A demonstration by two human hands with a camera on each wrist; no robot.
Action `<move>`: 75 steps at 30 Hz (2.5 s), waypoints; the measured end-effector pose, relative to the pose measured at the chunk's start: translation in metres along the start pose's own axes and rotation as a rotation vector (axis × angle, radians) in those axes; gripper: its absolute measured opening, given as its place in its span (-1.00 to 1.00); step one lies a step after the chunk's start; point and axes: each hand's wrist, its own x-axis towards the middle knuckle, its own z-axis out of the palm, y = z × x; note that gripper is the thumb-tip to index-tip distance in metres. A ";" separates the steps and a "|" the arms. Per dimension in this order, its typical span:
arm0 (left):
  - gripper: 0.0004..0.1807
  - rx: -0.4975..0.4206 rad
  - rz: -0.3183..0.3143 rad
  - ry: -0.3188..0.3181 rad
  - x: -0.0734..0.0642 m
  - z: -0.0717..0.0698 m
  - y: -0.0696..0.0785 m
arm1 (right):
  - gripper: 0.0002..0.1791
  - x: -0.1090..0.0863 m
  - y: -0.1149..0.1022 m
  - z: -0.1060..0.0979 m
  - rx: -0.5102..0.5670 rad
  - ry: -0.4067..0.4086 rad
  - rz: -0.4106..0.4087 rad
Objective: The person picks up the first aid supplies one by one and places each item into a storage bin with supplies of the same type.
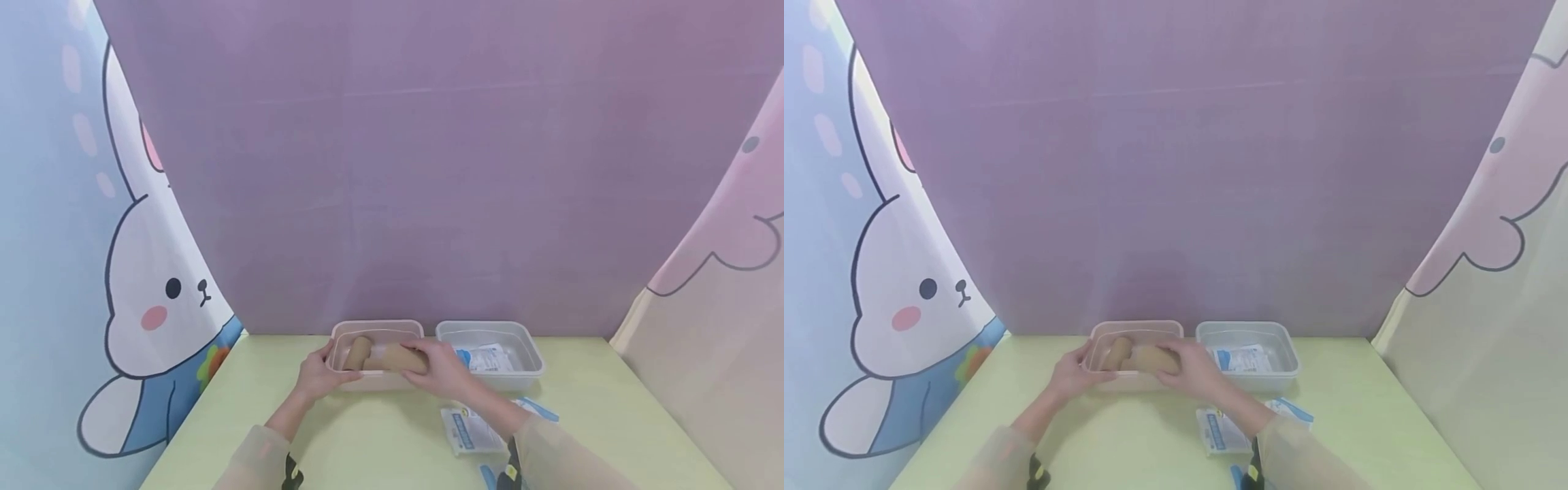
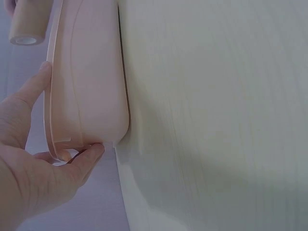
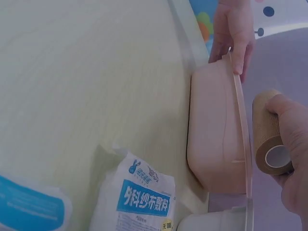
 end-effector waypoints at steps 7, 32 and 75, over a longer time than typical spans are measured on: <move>0.24 -0.011 -0.004 -0.002 -0.002 0.000 0.000 | -0.42 0.010 0.010 0.010 -0.008 0.000 0.028; 0.27 -0.029 -0.002 0.025 0.000 0.003 0.000 | -0.40 0.055 0.022 0.038 -0.044 -0.061 0.075; 0.28 -0.014 0.022 -0.002 0.012 0.012 -0.003 | -0.44 0.055 0.030 0.000 -0.129 0.026 0.202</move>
